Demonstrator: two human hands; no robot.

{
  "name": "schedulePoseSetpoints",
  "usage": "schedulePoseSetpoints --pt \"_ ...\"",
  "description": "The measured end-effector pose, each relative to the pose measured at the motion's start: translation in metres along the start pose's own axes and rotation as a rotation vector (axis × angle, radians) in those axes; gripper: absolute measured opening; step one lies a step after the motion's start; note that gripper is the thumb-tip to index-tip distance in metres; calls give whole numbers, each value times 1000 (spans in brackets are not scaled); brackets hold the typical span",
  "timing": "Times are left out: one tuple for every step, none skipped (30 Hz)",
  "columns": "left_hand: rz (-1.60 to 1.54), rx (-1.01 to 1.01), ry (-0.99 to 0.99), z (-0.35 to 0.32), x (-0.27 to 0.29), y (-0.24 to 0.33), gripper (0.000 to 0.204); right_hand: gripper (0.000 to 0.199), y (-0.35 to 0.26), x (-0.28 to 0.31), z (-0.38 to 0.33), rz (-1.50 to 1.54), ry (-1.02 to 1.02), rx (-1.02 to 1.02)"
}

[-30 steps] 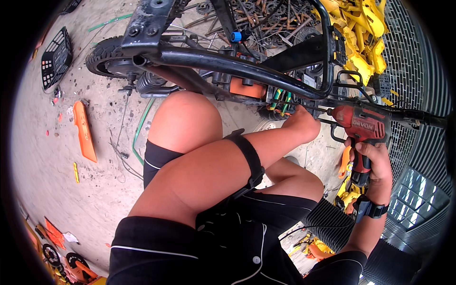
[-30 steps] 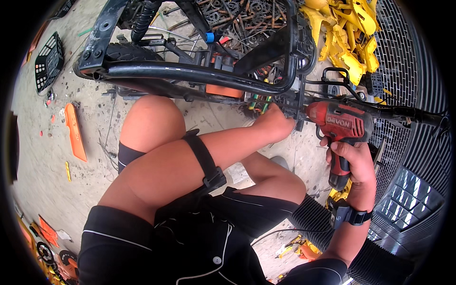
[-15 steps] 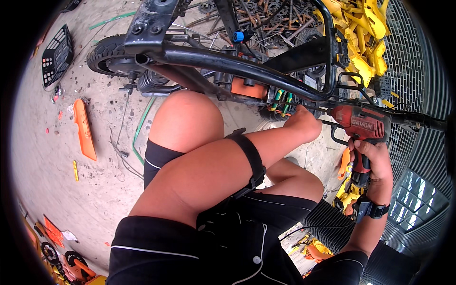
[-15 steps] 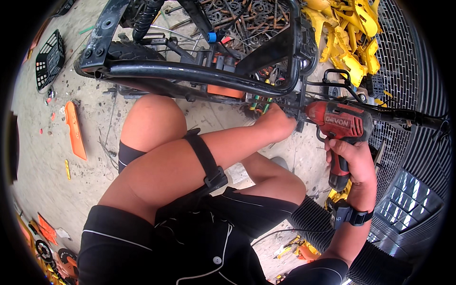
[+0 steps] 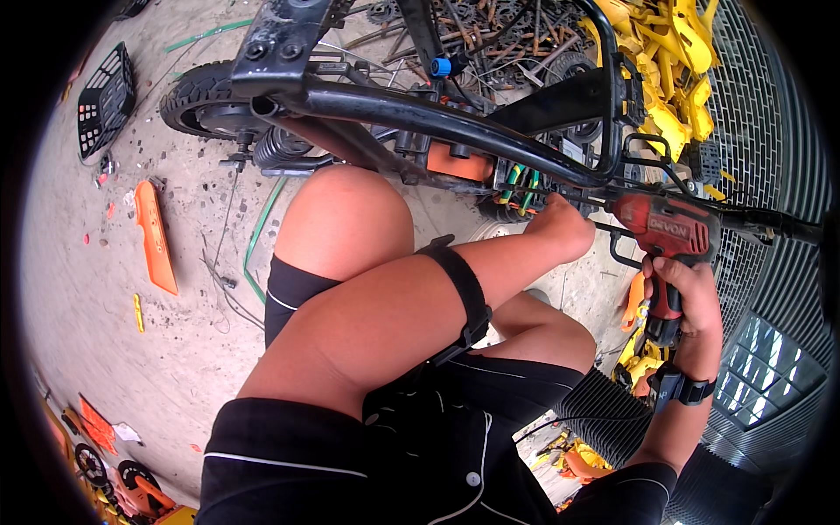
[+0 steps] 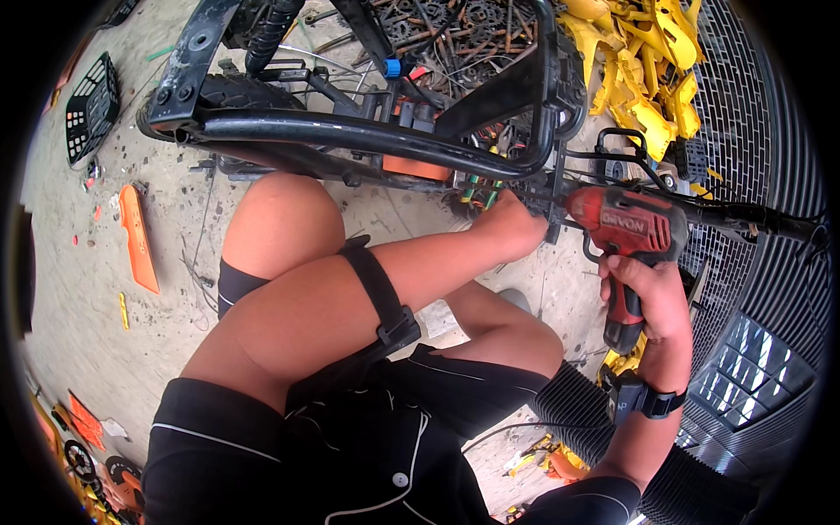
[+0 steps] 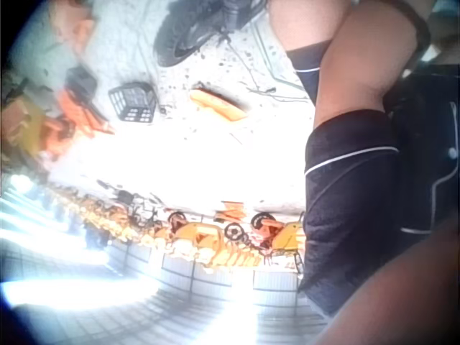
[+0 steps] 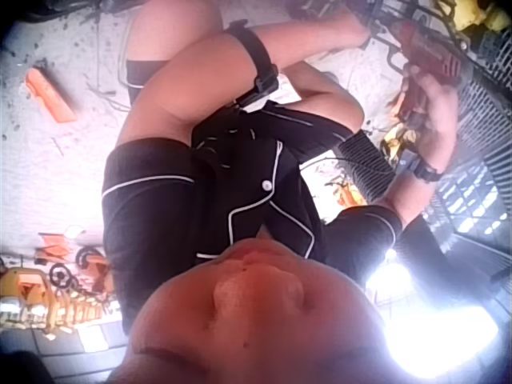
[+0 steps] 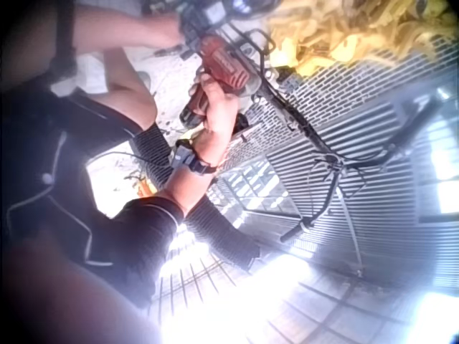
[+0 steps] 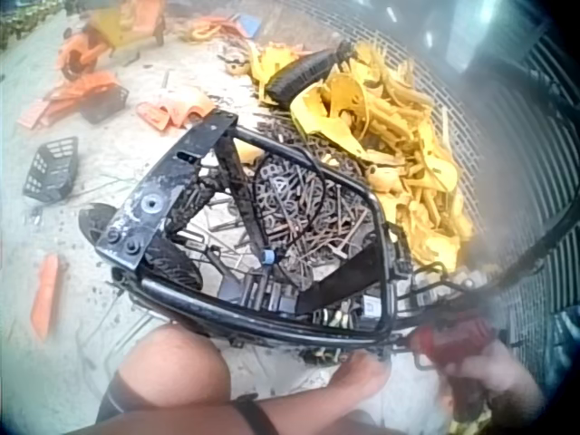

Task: The person cuts a zip tie using pliers, pulls a wire through the frame by hand, and then uses a power drill to remove a screw from the motorcycle electrical compartment.

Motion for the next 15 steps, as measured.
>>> schedulePoseSetpoints --pt "-4 13 -8 0 0 0 64 35 1 0 -1 0 5 -1" --pt "-7 25 -15 -1 0 1 65 34 2 0 -4 -1 10 -2" --pt "-10 38 -24 -1 0 2 65 34 3 -1 -6 -1 15 -4" --pt "-19 39 -19 0 -1 1 66 34 2 -4 -9 7 19 3" --pt "-27 40 -14 1 -1 -1 66 33 0 -9 -11 14 24 10" --pt "-36 41 -9 2 -2 -2 67 33 -2 -11 -12 22 28 16" --pt "-35 41 -11 2 -2 -2 67 33 -2 -12 -12 17 26 17" --pt "-34 40 -12 1 -2 -2 67 33 -1 -12 -12 12 22 17" --pt "-33 39 -13 1 -1 -3 67 33 -1 -12 -12 6 19 18" --pt "-29 37 -16 0 -1 -2 66 33 0 -12 -12 9 28 8" --pt "-26 35 -19 -1 -1 -1 66 34 1 -11 -12 11 36 -2" --pt "-22 33 -21 -3 -1 0 65 34 3 -11 -12 14 44 -12" --pt "-27 38 -24 -3 -1 0 65 34 4 -11 -11 14 45 -15" --pt "-33 44 -27 -3 -1 1 65 34 5 -10 -11 13 46 -18" --pt "-38 50 -29 -3 -1 1 65 34 6 -10 -11 13 46 -21"
Point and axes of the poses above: each hand's wrist, its own z-axis towards the middle knuckle, its own x-axis out of the back of the hand, y = z × x, the point moved 4 cm from there along z, towards the middle knuckle, and after that the axes turned 15 degrees about -z, right-handed, at the moved point
